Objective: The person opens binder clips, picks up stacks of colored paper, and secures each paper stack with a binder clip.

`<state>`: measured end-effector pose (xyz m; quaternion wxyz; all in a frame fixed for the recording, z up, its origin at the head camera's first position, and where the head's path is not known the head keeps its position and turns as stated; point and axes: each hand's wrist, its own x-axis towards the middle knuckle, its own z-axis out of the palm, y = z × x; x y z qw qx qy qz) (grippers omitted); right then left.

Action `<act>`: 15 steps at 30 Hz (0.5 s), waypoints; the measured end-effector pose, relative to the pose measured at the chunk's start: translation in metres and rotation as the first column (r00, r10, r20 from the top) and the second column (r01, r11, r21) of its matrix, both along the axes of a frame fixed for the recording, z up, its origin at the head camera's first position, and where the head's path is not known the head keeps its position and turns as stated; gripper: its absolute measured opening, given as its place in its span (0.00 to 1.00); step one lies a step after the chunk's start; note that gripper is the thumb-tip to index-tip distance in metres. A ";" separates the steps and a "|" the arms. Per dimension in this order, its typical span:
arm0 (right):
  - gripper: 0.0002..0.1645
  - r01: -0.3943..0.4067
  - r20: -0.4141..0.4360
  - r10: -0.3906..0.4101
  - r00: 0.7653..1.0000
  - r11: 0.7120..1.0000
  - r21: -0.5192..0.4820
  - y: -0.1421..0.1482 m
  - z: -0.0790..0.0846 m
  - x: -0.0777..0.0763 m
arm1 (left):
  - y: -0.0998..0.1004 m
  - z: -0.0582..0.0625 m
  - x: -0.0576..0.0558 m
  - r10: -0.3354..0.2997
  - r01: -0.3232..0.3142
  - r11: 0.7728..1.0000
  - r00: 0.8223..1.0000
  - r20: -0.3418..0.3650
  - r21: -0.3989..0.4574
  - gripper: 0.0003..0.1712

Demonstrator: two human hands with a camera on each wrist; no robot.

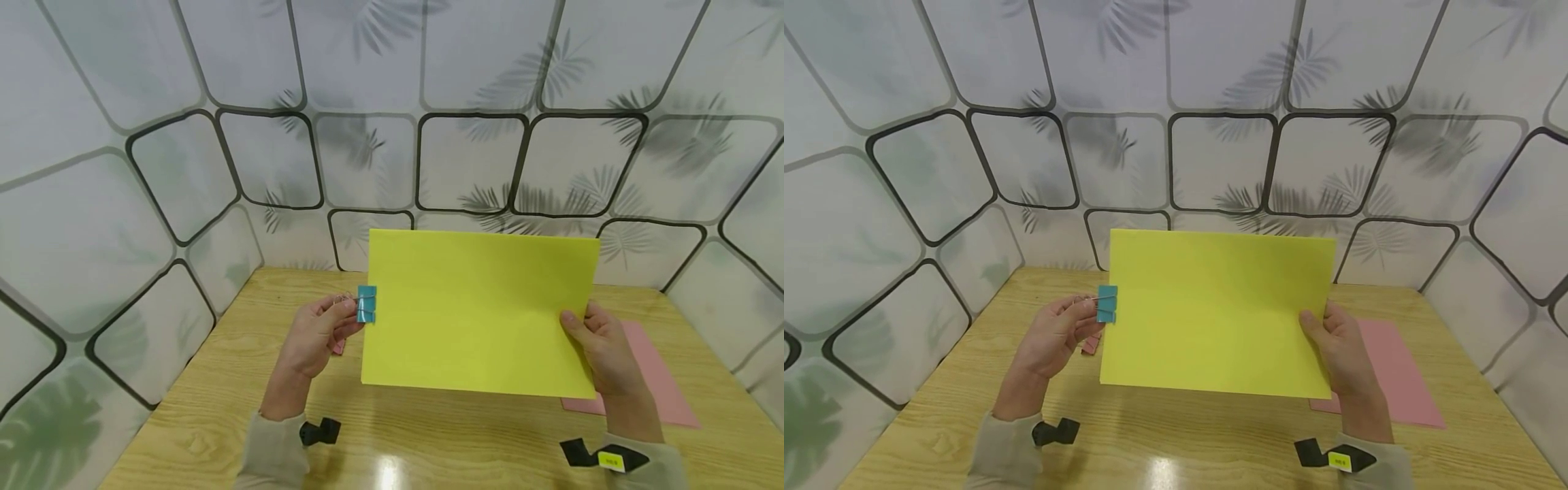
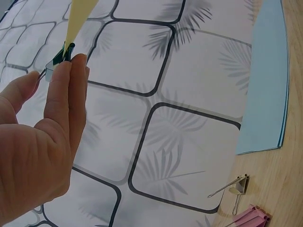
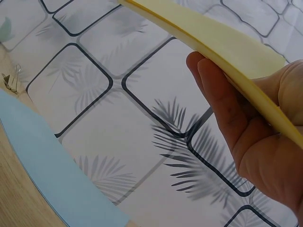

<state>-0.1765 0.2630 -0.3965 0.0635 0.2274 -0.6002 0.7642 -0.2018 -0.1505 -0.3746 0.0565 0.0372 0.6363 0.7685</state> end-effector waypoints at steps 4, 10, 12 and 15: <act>0.19 0.007 -0.014 -0.007 1.000 1.000 0.018 0.000 -0.001 -0.001 | 0.001 0.000 0.000 0.010 -0.010 1.000 1.000 0.007 -0.005 0.22; 0.20 -0.002 -0.023 0.002 1.000 1.000 0.021 0.000 -0.001 -0.001 | 0.002 0.000 0.000 0.019 -0.019 1.000 1.000 0.008 0.008 0.22; 0.20 -0.007 -0.021 0.007 1.000 1.000 0.016 0.000 -0.001 -0.001 | 0.002 0.000 0.000 0.022 -0.022 1.000 1.000 0.010 0.015 0.21; 0.20 -0.014 -0.023 0.015 1.000 1.000 0.012 -0.001 0.000 -0.001 | 0.002 -0.001 0.000 0.023 -0.023 1.000 1.000 0.011 0.015 0.21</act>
